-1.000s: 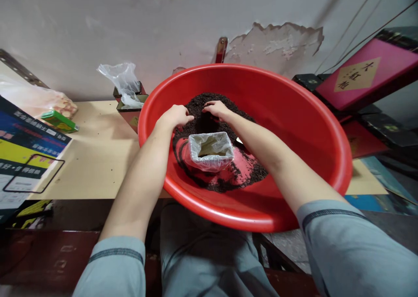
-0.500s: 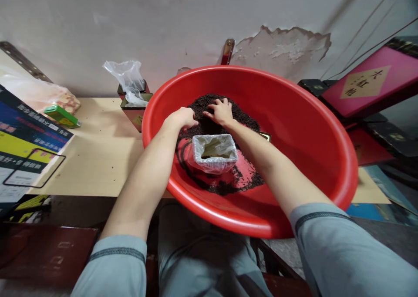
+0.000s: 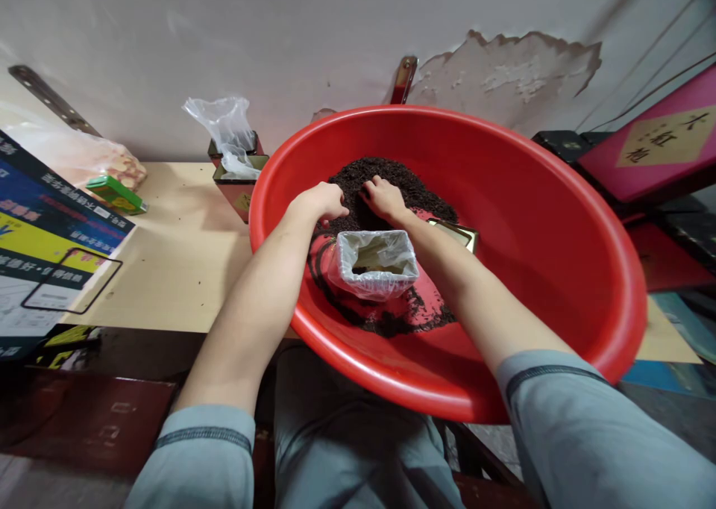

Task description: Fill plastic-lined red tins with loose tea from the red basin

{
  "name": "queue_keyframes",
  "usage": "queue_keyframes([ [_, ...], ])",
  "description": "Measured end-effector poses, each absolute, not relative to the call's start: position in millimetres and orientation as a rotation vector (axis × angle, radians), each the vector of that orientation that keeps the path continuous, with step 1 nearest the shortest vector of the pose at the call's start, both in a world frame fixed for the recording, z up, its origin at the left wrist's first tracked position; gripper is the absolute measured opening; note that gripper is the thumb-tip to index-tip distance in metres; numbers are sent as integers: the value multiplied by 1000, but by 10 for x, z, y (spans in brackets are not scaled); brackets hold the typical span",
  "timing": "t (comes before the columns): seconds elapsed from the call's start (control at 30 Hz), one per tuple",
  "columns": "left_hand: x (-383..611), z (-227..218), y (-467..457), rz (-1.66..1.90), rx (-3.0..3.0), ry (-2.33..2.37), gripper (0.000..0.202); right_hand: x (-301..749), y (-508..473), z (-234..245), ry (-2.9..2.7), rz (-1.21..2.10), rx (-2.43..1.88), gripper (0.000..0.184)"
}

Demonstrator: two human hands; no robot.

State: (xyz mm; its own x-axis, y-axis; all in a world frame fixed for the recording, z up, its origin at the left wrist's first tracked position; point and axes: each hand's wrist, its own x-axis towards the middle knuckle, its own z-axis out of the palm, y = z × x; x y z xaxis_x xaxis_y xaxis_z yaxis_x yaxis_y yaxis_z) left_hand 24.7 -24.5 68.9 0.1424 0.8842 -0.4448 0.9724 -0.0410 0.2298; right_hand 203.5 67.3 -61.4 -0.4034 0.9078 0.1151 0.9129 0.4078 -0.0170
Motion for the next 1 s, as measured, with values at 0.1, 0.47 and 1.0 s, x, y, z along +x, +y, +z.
queue_keyframes([
  [0.1, 247, 704, -266, -250, 1948, 1773, 51, 2052, 716, -490, -2520, -73, -1691, 50],
  [0.47, 211, 706, -282, -388, 1847, 1791, 44, 2158, 423, 351, -2533, 21, -1508, 46],
  [1.0, 187, 686, -289, -513, 1738, 1726, 54, 2206, -887, 153, -2898, -133, -598, 37],
])
